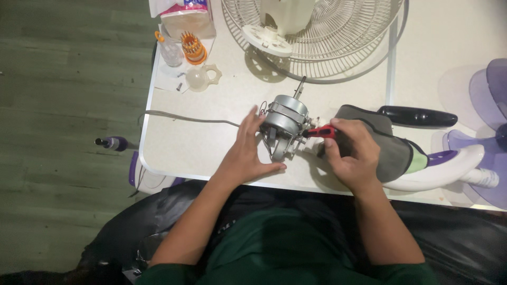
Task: The person disassembles an electric fan by removing the rear cover, then the motor housing, and finally the motor assembly. They use a screwdriver to loosen screws and a cloth to wipe the motor. The components are placed on the table.
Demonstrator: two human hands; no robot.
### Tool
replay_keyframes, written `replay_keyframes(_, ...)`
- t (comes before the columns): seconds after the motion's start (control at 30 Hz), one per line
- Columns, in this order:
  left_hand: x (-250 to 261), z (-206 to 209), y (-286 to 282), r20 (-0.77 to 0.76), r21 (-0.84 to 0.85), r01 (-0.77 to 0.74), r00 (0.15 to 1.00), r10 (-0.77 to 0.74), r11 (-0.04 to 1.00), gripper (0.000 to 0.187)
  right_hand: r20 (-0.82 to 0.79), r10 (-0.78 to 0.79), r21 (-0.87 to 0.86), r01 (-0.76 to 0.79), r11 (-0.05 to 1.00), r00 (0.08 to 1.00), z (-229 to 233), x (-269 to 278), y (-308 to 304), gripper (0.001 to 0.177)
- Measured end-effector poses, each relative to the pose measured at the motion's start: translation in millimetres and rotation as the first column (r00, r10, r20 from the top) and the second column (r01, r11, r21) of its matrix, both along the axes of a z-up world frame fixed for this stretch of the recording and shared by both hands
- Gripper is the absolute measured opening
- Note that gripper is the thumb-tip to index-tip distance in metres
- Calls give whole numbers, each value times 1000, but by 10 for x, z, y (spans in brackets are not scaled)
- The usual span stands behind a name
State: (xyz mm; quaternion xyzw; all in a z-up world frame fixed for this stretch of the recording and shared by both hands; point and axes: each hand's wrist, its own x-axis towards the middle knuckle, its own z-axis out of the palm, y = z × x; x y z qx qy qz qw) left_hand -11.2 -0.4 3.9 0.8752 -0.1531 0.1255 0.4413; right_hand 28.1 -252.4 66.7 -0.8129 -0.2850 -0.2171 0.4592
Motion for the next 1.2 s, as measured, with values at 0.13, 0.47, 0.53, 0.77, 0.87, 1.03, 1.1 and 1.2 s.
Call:
replay_keyframes(0.13,-88,164,-55,74,24,-129,989,127,991,97,-14,-11,38,12,999,1000,0,-20,20,35)
replay_keyframes(0.47,-35,532,-151,-18,-159,21,1000,-24,987,35,-8,230,-172,-228,958,973,181,-13,296,42)
replay_keyframes(0.53,-30,505,-161,3,-176,20,1000,-20,984,32,-77,241,-186,-251,950,967,219,8,300,44)
replay_keyframes(0.77,-94,286,-109,-67,-257,-162,987,149,953,25,-123,143,-350,-178,920,982,301,-16,155,51)
replay_keyframes(0.87,-96,231,-90,-152,-348,-204,975,159,915,28,-76,97,-483,-122,867,992,251,12,136,55)
replay_keyframes(1.03,-49,249,-132,-178,-465,-167,980,93,869,43,-100,-101,-655,11,756,990,155,80,150,77)
replay_keyframes(1.1,-35,300,-149,-186,-438,-157,979,82,885,43,-205,-137,-673,-38,739,969,139,104,160,75)
replay_keyframes(1.2,-8,406,-152,-218,-367,-128,975,48,921,33,-243,-182,-703,-43,709,953,140,116,186,68)
